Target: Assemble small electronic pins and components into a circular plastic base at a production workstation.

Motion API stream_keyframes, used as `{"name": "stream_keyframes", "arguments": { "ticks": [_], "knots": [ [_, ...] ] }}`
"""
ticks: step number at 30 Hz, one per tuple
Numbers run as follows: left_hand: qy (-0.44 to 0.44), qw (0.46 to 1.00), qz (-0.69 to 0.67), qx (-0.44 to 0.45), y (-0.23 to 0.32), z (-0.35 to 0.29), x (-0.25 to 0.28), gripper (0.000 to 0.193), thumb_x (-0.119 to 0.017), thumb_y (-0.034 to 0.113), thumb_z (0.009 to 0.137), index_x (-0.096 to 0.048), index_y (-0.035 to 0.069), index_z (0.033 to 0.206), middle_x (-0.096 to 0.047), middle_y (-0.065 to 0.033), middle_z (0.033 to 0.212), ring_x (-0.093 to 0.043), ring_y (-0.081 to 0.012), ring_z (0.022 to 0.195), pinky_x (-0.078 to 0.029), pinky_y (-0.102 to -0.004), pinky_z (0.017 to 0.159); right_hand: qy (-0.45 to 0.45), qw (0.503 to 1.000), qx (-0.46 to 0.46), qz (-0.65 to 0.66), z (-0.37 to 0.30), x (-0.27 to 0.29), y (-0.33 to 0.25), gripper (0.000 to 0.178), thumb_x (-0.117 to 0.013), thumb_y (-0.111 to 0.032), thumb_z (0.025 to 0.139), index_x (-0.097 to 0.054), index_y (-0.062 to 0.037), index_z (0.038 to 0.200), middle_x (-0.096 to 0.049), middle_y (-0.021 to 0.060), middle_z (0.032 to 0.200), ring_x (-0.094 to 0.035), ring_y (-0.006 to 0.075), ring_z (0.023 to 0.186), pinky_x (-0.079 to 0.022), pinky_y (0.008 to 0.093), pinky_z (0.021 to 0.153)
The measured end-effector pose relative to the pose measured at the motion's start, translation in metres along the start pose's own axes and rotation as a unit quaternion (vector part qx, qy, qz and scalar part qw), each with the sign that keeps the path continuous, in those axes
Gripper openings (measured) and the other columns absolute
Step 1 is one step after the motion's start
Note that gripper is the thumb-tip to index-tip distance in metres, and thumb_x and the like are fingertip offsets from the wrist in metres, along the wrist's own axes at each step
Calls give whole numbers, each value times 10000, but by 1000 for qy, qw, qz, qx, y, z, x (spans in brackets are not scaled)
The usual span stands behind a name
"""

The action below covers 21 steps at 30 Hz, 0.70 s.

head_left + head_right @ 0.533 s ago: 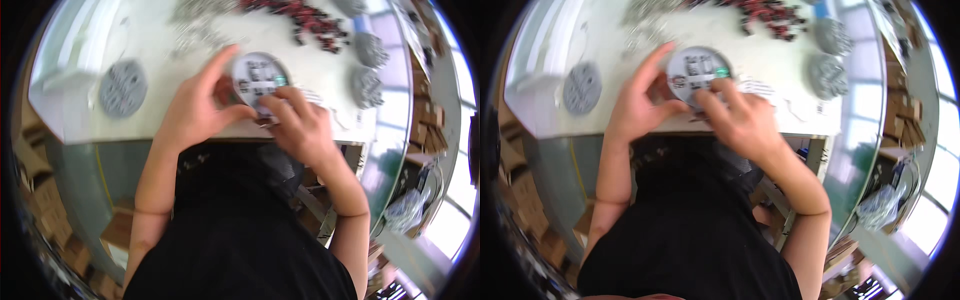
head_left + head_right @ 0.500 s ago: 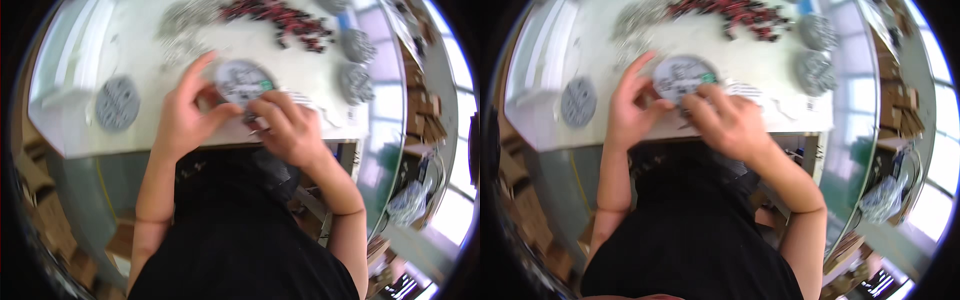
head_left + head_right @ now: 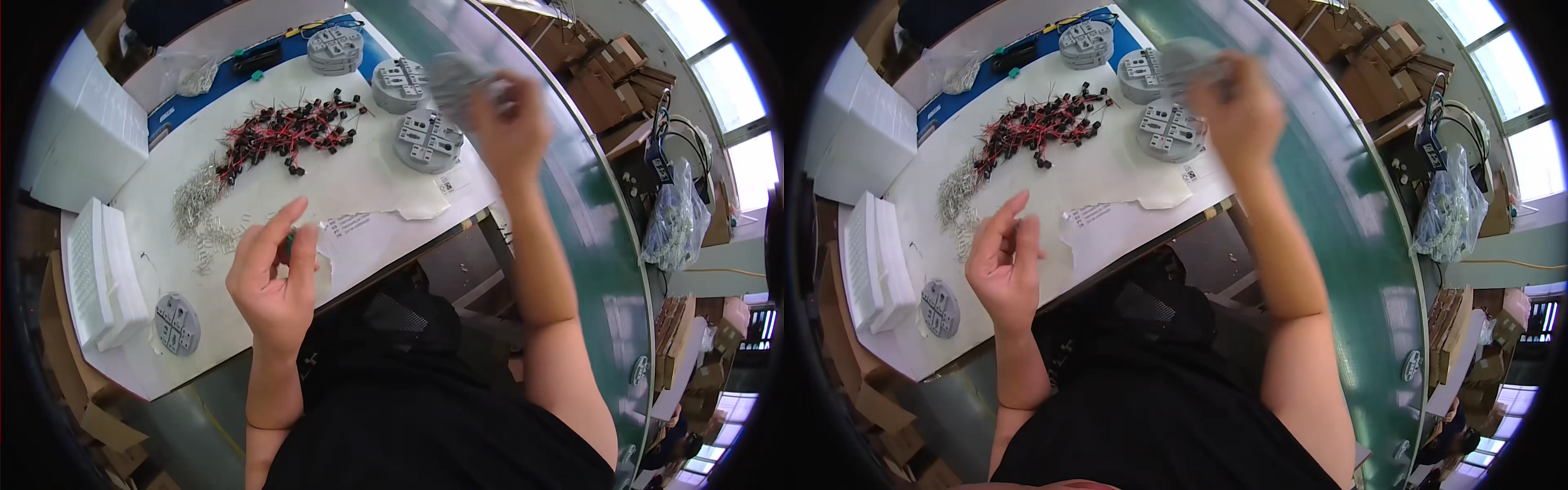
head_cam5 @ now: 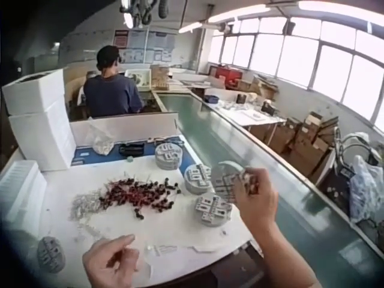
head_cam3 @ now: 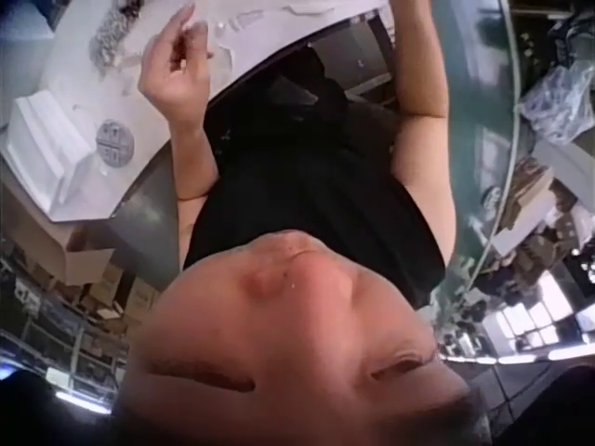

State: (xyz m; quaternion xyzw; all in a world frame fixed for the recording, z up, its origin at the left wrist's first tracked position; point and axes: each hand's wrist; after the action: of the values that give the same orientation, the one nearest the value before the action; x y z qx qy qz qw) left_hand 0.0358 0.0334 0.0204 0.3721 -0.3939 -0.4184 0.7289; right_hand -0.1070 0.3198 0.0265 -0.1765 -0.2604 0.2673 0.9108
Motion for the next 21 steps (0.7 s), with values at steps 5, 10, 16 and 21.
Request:
{"name": "stream_keyframes", "arguments": {
  "ticks": [5,10,16,21],
  "knots": [
    [-43,997,-51,47,-55,-21,23,250,-742,-39,990,-793,10,1229,-700,-76,909,-696,-129,775,-559,-231,712,-46,921,-244,-301,58,111,322,425,-755,-392,919,-817,-42,1152,-820,169,1056,-781,326,1021,-582,433,922],
    [-5,990,-15,141,-83,-58,63,219,-714,-43,1001,-794,-7,1201,-728,-96,941,-706,-142,822,-562,-255,753,-177,855,-251,-417,38,85,281,442,-730,-451,949,-814,-33,1067,-804,192,977,-775,372,974,-584,466,878],
    [-24,991,99,90,-78,-57,71,213,-723,-54,973,-790,-15,1171,-735,-105,939,-706,-163,850,-565,-292,758,-418,877,-214,-99,22,13,75,503,-766,-453,923,-756,34,801,-678,144,647,-657,223,612,-503,428,637],
    [-15,993,110,43,-69,-56,80,207,-761,-38,940,-792,-5,1143,-754,-120,964,-717,-211,860,-569,-300,795,-417,895,-96,-128,18,5,80,375,-755,-307,899,-746,58,812,-643,164,630,-628,225,588,-517,403,634]
  ]
}}
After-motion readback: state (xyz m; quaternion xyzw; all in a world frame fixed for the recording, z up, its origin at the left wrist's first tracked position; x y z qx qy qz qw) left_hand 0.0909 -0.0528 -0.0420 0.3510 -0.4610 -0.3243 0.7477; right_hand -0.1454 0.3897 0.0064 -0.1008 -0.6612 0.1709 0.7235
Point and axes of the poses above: each hand's wrist, its own z-axis towards the middle knuckle, its own x-axis out of the back of the hand, y = z × x
